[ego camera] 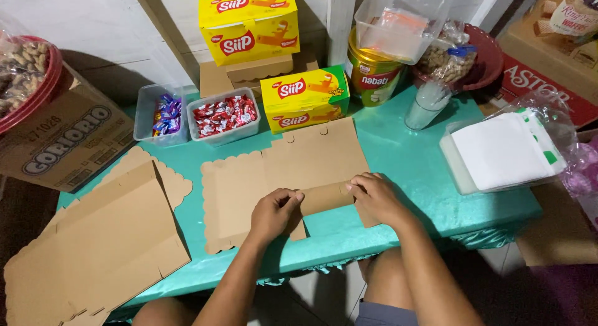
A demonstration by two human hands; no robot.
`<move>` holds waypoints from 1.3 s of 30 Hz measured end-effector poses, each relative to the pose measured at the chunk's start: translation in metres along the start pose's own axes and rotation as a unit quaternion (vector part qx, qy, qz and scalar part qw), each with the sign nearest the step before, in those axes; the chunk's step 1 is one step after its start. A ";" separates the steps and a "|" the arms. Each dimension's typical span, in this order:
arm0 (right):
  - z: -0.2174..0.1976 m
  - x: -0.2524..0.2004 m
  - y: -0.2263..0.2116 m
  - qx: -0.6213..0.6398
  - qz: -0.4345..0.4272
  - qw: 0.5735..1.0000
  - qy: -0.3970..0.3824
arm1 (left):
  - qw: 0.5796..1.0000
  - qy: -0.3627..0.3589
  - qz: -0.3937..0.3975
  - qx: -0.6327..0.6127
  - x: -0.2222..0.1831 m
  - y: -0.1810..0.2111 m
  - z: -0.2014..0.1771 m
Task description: Folding a flat cardboard sheet into a small box by bending sides and tucking in flaps
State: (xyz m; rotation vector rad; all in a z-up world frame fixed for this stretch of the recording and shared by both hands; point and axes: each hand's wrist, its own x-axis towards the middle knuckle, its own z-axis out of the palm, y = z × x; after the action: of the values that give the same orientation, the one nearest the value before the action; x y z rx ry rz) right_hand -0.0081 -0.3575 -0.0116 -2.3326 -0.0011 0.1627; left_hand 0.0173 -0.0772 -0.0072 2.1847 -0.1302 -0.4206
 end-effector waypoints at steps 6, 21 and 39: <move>0.001 0.010 0.000 -0.075 0.061 0.995 -0.010 | 0.993 0.034 -0.044 0.103 -0.001 0.021 0.009; 0.010 0.017 0.010 -0.127 0.050 0.991 -0.012 | 0.991 0.071 0.030 0.111 -0.002 0.008 0.011; 0.052 0.023 -0.081 -0.210 -0.038 0.974 -0.069 | 0.994 0.060 0.049 0.075 0.000 -0.006 0.007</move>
State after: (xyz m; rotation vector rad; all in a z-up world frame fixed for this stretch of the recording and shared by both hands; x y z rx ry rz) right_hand 0.0126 -0.2629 0.0085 -2.7331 -0.2126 0.3116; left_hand 0.0144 -0.0793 -0.0160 2.3326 -0.2079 -0.2292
